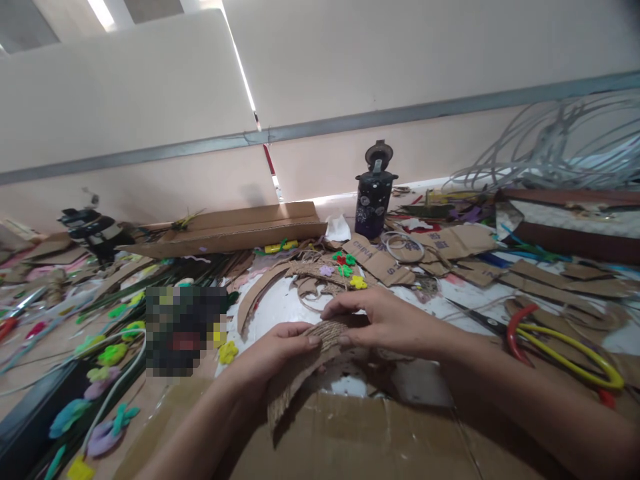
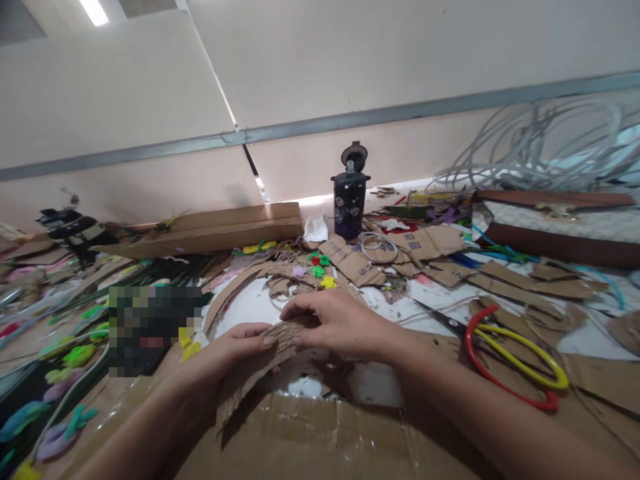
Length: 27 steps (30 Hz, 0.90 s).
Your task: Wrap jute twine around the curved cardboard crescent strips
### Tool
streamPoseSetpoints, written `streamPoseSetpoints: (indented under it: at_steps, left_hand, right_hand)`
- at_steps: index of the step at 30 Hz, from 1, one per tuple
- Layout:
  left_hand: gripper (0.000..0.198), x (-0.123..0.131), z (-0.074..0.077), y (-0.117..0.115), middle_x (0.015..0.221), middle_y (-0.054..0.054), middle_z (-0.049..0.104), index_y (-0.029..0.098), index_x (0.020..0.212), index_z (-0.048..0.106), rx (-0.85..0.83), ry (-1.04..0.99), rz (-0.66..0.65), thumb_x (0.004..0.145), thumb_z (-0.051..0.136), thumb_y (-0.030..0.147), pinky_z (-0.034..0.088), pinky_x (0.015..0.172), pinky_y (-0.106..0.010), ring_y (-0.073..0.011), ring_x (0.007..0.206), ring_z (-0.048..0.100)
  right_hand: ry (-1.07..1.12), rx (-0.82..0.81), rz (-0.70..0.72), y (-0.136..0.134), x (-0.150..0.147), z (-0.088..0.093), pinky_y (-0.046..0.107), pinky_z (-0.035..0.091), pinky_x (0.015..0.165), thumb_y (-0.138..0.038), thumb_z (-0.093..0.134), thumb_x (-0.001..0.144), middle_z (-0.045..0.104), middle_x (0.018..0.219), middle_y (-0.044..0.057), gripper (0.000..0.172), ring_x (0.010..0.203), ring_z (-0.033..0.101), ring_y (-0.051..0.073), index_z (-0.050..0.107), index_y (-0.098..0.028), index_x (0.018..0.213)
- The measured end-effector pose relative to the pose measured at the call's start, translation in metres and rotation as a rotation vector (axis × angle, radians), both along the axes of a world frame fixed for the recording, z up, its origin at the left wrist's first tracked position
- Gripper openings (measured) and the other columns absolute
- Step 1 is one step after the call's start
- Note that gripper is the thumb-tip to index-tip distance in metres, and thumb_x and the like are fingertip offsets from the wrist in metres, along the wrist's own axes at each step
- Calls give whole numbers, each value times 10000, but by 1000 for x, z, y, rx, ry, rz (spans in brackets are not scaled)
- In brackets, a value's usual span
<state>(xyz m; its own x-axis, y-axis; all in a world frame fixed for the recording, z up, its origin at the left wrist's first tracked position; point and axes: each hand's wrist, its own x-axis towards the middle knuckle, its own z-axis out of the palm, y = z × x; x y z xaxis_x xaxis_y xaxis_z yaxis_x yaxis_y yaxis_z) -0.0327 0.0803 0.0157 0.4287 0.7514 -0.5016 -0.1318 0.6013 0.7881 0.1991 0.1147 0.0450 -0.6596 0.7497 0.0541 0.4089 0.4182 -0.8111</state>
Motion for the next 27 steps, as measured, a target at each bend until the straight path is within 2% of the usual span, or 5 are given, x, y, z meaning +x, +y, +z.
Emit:
streamPoseSetpoints:
  at_steps: [11, 15, 19, 27]
  left_hand:
    - [332, 2, 1, -2, 854, -108, 785, 113, 954, 784, 7, -39, 1, 673, 867, 270, 529, 700, -256, -182, 688, 702]
    - [342, 1, 2, 1, 868, -92, 773, 119, 962, 776, 51, 4, -54, 672, 866, 278, 524, 688, -252, -185, 713, 692]
    - [375, 1, -2, 1, 875, -97, 763, 121, 1007, 765, 58, -8, -124, 716, 862, 337, 552, 692, -288, -190, 697, 692]
    - [312, -1, -1, 0, 811, -74, 755, 130, 959, 765, 9, -12, -2, 716, 875, 291, 574, 631, -260, -160, 657, 677]
  right_hand:
    - [-55, 78, -1, -4, -4, 6, 242, 433, 738, -117, 673, 782, 737, 995, 5, 279, 880, 644, 182, 708, -209, 1043]
    - [-91, 74, 5, -6, -8, 2, 242, 427, 707, -125, 687, 774, 747, 962, 8, 306, 842, 652, 182, 720, -210, 1067]
    - [-24, 28, 71, -6, -8, -2, 246, 451, 765, -107, 664, 793, 752, 1021, 9, 331, 909, 671, 183, 725, -213, 1101]
    - [74, -13, -11, 1, 3, 2, 265, 475, 817, -188, 641, 881, 744, 1016, 17, 181, 936, 664, 180, 719, -199, 1044]
